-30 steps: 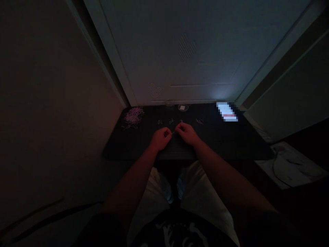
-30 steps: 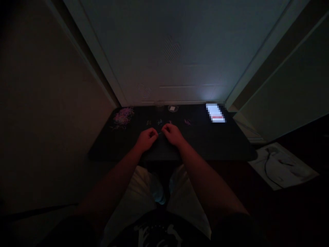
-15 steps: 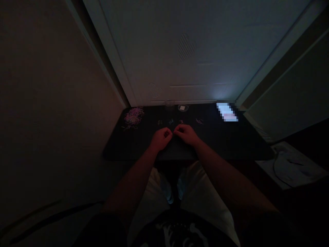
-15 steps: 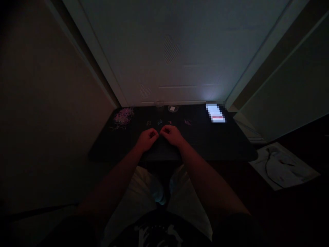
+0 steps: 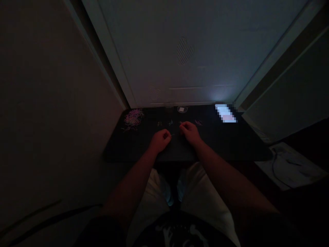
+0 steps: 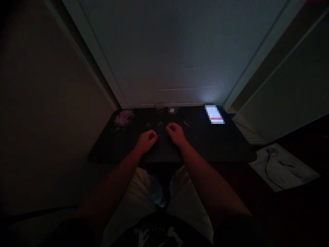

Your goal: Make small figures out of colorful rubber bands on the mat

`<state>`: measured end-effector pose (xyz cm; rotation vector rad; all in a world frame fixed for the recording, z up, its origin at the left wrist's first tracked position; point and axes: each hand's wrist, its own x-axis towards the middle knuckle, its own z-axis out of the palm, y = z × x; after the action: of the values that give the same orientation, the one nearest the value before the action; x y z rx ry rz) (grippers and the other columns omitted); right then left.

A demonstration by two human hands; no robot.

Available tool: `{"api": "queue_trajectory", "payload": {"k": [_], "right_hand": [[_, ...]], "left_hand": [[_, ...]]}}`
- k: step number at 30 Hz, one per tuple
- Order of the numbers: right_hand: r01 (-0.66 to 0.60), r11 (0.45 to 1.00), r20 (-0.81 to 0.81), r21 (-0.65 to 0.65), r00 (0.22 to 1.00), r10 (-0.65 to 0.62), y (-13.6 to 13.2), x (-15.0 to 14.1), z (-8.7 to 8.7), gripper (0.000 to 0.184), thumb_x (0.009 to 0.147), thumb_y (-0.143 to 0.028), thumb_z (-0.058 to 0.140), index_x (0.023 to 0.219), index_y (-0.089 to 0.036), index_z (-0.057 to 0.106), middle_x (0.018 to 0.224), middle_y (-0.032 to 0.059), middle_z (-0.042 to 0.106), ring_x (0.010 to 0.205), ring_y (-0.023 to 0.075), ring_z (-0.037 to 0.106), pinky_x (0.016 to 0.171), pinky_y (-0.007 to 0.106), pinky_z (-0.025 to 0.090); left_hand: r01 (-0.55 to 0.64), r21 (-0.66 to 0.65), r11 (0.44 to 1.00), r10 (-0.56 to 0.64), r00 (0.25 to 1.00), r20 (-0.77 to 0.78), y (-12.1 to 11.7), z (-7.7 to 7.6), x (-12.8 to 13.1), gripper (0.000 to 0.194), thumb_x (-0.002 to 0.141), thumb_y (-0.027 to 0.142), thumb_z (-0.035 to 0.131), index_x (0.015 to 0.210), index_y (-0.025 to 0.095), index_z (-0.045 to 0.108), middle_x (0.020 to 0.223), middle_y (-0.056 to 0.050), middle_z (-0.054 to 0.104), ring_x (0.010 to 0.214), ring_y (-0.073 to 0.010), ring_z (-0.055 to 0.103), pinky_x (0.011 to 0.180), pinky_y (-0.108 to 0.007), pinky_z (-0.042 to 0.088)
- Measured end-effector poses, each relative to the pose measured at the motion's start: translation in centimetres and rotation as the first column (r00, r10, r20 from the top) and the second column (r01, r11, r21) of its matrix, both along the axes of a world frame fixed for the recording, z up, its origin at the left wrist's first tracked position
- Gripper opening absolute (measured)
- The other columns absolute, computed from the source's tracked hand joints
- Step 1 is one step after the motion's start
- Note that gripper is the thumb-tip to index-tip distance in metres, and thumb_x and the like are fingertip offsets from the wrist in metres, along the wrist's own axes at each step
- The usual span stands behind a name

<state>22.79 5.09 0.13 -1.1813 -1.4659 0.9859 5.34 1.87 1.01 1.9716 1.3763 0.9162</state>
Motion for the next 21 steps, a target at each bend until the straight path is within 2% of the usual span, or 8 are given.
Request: {"api": "queue_trajectory", "payload": {"k": [7, 11, 17, 21], "right_hand": [[-0.227, 0.973, 0.155, 0.045, 0.964, 0.217, -0.77, -0.23, 0.52, 0.017, 0.067, -0.032, 0.061, 0.073, -0.016, 0.062, 0.061, -0.001, 0.058, 0.056, 0.0108, 0.048, 0.054, 0.024, 0.036], [-0.192, 0.981, 0.141, 0.004, 0.972, 0.189, -0.74, 0.01, 0.45, 0.019, 0.068, -0.035, 0.06, 0.064, -0.016, 0.059, 0.054, -0.0025, 0.052, 0.052, 0.0099, 0.045, 0.051, 0.024, 0.034], [-0.122, 0.993, 0.124, -0.013, 0.985, 0.122, -0.43, -0.03, 0.55, 0.017, 0.07, -0.033, 0.056, 0.063, -0.017, 0.056, 0.053, -0.0025, 0.052, 0.052, 0.0102, 0.045, 0.051, 0.024, 0.035], [-0.148, 0.989, 0.089, -0.011, 0.985, 0.148, -0.61, -0.08, 0.68, 0.016, 0.069, -0.033, 0.057, 0.066, -0.017, 0.056, 0.055, -0.0023, 0.053, 0.053, 0.0103, 0.046, 0.053, 0.024, 0.037]], "left_hand": [[-0.003, 0.0, 1.0, 0.003, 1.0, 0.003, 0.06, -0.06, 0.09, 0.013, 0.077, 0.027, 0.051, 0.077, 0.016, 0.058, 0.069, 0.001, 0.058, 0.063, -0.0103, 0.052, 0.059, -0.022, 0.04], [-0.002, -0.001, 1.0, 0.002, 1.0, -0.004, 0.03, -0.02, 0.09, 0.013, 0.077, 0.028, 0.052, 0.077, 0.016, 0.058, 0.069, 0.001, 0.059, 0.063, -0.0104, 0.052, 0.058, -0.022, 0.039], [-0.008, -0.004, 1.0, 0.008, 1.0, -0.01, -0.03, 0.06, 0.17, 0.013, 0.077, 0.028, 0.052, 0.076, 0.016, 0.058, 0.07, 0.001, 0.06, 0.062, -0.0102, 0.051, 0.058, -0.022, 0.039], [-0.015, 0.001, 1.0, 0.015, 1.0, -0.008, -0.04, 0.05, 0.17, 0.013, 0.077, 0.027, 0.052, 0.077, 0.016, 0.059, 0.069, 0.001, 0.06, 0.062, -0.0102, 0.052, 0.058, -0.022, 0.04]]}}
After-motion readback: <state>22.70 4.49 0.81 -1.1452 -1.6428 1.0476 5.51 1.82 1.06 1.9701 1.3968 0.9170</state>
